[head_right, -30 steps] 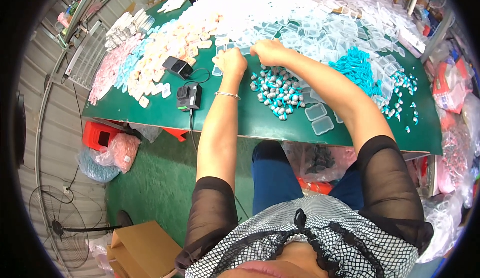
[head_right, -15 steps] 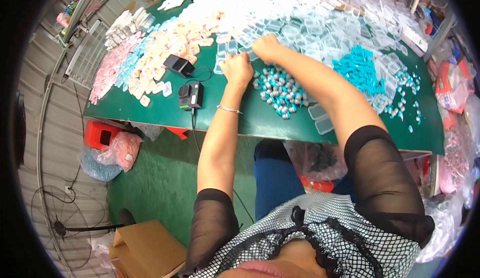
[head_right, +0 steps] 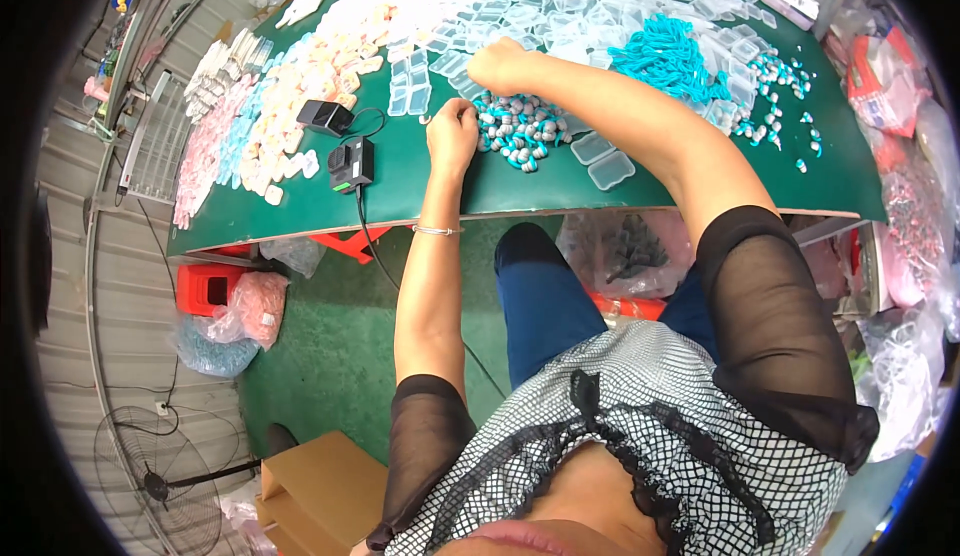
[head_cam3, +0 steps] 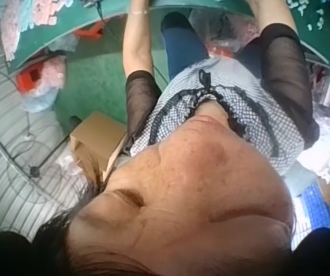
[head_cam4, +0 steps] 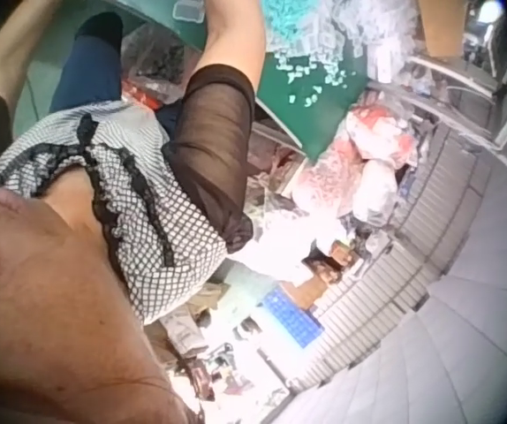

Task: Sorting and packaging small beads into plastic boxes and bags on a workbench.

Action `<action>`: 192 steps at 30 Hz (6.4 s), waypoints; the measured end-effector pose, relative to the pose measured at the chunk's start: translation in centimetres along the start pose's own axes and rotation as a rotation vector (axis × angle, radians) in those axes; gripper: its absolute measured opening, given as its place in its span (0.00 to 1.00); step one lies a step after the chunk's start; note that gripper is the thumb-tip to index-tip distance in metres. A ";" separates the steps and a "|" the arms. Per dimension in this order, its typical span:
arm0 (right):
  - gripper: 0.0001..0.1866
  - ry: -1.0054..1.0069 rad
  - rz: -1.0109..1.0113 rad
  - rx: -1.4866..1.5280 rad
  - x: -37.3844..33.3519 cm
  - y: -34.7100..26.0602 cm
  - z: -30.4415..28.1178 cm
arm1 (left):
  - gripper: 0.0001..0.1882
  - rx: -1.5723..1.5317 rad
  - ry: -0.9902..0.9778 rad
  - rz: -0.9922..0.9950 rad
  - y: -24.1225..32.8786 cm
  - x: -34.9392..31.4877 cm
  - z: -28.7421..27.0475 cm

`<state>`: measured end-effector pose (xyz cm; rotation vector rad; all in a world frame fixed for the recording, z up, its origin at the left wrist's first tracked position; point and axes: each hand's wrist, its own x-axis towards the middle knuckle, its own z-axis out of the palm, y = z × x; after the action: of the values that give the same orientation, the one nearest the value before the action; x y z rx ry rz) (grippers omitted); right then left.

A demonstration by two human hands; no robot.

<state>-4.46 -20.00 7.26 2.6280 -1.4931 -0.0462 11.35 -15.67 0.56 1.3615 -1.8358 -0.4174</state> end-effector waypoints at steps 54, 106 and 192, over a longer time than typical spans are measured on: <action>0.08 0.777 0.424 0.655 -26.8 -4.7 3.3 | 0.08 -0.119 -0.036 0.339 11.3 -13.3 3.5; 0.07 0.781 0.504 0.427 -26.6 -8.1 5.0 | 0.08 -0.058 -0.048 0.320 11.8 -14.8 3.2; 0.07 0.495 0.074 0.571 -26.7 -3.1 2.5 | 0.26 -0.085 -0.173 0.390 10.8 -14.6 2.2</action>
<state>-15.74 4.23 3.60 2.6537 -1.5739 1.0999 4.22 1.15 0.56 0.9029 -2.1418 -0.4097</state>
